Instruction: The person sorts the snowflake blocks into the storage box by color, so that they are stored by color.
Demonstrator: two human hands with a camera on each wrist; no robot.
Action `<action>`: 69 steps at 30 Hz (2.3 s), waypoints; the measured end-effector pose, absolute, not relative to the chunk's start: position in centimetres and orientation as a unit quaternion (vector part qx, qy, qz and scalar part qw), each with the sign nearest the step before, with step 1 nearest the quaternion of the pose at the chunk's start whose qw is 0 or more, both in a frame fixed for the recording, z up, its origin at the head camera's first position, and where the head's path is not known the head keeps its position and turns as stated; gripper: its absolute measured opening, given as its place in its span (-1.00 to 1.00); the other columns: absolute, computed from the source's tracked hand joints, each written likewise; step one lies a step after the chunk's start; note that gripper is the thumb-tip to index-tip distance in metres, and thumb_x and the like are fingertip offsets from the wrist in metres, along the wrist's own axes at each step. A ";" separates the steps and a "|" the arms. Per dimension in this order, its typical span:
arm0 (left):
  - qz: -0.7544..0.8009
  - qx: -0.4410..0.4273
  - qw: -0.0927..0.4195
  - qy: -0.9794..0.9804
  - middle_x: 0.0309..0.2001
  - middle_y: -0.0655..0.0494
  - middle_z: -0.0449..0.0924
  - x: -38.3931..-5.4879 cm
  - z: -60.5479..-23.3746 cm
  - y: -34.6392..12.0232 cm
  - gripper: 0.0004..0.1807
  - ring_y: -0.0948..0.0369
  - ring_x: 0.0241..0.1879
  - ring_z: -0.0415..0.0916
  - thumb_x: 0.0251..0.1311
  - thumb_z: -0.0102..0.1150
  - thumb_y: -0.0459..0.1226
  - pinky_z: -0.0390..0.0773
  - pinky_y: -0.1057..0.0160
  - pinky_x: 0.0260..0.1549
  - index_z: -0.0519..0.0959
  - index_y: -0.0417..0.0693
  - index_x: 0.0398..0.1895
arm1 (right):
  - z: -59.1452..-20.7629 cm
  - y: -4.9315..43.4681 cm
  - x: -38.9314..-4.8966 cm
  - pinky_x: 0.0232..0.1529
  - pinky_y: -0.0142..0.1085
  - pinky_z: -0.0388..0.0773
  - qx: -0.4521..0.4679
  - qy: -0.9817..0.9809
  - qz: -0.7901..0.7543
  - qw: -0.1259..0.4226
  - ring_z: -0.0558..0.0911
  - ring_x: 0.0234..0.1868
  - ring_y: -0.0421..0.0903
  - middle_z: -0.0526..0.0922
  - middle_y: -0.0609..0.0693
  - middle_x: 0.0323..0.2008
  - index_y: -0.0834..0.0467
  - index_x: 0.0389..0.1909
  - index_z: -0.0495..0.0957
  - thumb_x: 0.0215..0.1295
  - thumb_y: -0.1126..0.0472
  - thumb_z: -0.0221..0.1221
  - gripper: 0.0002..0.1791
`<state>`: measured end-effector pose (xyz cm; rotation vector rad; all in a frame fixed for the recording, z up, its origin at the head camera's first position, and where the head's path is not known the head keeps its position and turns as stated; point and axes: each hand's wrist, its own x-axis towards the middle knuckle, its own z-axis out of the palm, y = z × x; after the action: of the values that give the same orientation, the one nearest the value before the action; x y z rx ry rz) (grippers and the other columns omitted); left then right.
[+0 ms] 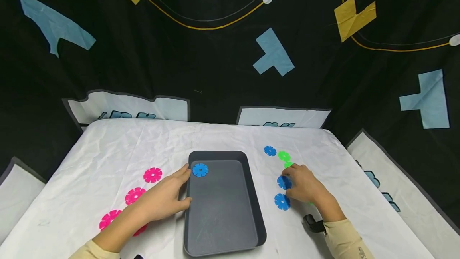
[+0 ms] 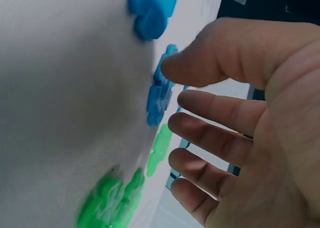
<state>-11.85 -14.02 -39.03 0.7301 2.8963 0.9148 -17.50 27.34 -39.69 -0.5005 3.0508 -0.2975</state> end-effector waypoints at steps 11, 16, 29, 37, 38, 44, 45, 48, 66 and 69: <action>0.285 0.237 0.008 0.929 0.45 -0.27 0.08 -12.1 -38.8 -14.0 -0.12 -0.11 0.40 0.12 0.07 0.33 -0.16 0.36 -0.06 0.21 0.20 -0.40 0.40 | -39.9 27.5 -18.6 -0.01 0.07 0.44 -0.140 0.984 -0.100 0.052 0.48 -0.06 0.03 0.59 -0.03 -0.17 0.13 -0.08 0.62 -0.10 0.17 0.44 -0.53; 0.288 0.233 0.012 0.929 0.46 -0.27 0.07 -12.1 -38.9 -14.0 -0.11 -0.12 0.41 0.11 0.07 0.34 -0.16 0.35 -0.06 0.22 0.19 -0.40 0.41 | -40.4 27.1 -19.3 -0.10 0.01 0.44 -0.138 0.987 -0.073 0.044 0.49 -0.20 -0.04 0.58 -0.09 -0.30 0.11 -0.19 0.61 -0.16 0.07 0.42 -0.56; 0.290 0.231 0.015 0.929 0.47 -0.25 0.06 -12.0 -39.1 -14.0 -0.10 -0.10 0.42 0.10 0.07 0.34 -0.16 0.36 -0.04 0.21 0.19 -0.39 0.42 | -40.0 26.2 -19.0 -0.12 -0.09 0.44 -0.162 0.984 -0.047 -0.048 0.45 -0.26 -0.07 0.52 -0.12 -0.37 0.10 -0.26 0.60 -0.23 -0.07 0.34 -0.53; 0.294 0.231 0.020 0.927 0.48 -0.22 0.03 -11.9 -39.0 -13.9 -0.09 -0.07 0.43 0.06 0.08 0.33 -0.16 0.35 -0.02 0.23 0.15 -0.35 0.44 | -38.8 25.0 -18.8 -0.16 -0.15 0.43 -0.196 0.975 -0.057 -0.090 0.42 -0.28 -0.10 0.52 -0.13 -0.37 0.13 -0.23 0.59 -0.22 -0.04 0.30 -0.52; 0.294 0.231 0.020 0.927 0.48 -0.22 0.03 -11.9 -39.0 -13.9 -0.09 -0.07 0.43 0.07 0.08 0.33 -0.16 0.35 -0.02 0.23 0.15 -0.35 0.44 | -38.6 24.7 -18.8 -0.17 -0.17 0.43 -0.203 0.972 -0.059 -0.100 0.42 -0.28 -0.11 0.52 -0.13 -0.37 0.13 -0.24 0.59 -0.22 -0.04 0.30 -0.53; 0.296 0.227 0.020 0.927 0.48 -0.22 0.04 -11.9 -38.9 -13.9 -0.08 -0.08 0.43 0.08 0.07 0.34 -0.16 0.36 -0.04 0.22 0.15 -0.36 0.44 | -37.2 23.0 -18.4 -0.19 -0.18 0.42 -0.241 0.956 -0.077 -0.147 0.43 -0.30 -0.12 0.51 -0.14 -0.41 0.13 -0.28 0.58 -0.23 0.00 0.30 -0.57; 0.297 0.227 0.020 0.927 0.48 -0.22 0.04 -12.0 -38.9 -13.9 -0.08 -0.08 0.43 0.08 0.07 0.34 -0.16 0.36 -0.04 0.22 0.15 -0.35 0.44 | -36.9 22.7 -18.3 -0.19 -0.18 0.42 -0.245 0.954 -0.079 -0.151 0.43 -0.30 -0.12 0.51 -0.15 -0.41 0.13 -0.28 0.59 -0.23 0.00 0.30 -0.57; 0.296 0.226 0.020 0.928 0.48 -0.22 0.04 -12.0 -39.0 -13.9 -0.08 -0.07 0.43 0.08 0.06 0.34 -0.16 0.35 -0.03 0.22 0.16 -0.36 0.44 | -36.2 21.5 -18.1 -0.20 -0.19 0.43 -0.257 0.950 -0.080 -0.161 0.42 -0.31 -0.14 0.52 -0.15 -0.41 0.11 -0.29 0.59 -0.24 -0.02 0.30 -0.57; 0.290 0.220 0.022 0.931 0.47 -0.24 0.05 -12.0 -39.2 -14.0 -0.10 -0.09 0.42 0.09 0.07 0.33 -0.14 0.34 -0.04 0.23 0.19 -0.38 0.42 | -34.2 15.6 -18.0 -0.25 -0.29 0.37 -0.342 0.915 -0.083 -0.198 0.38 -0.34 -0.22 0.50 -0.20 -0.40 0.06 -0.34 0.58 -0.24 -0.01 0.25 -0.64; 0.291 0.221 0.021 0.931 0.47 -0.24 0.05 -12.0 -39.3 -14.0 -0.10 -0.08 0.42 0.10 0.07 0.33 -0.14 0.34 -0.03 0.23 0.19 -0.38 0.41 | -34.1 14.6 -18.0 -0.26 -0.29 0.38 -0.349 0.913 -0.075 -0.198 0.39 -0.32 -0.22 0.52 -0.20 -0.38 0.05 -0.33 0.59 -0.22 -0.04 0.25 -0.63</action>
<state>-12.01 -13.97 -39.26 0.6850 2.8847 0.9012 -17.99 14.58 -34.11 -1.2610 3.2973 -0.2706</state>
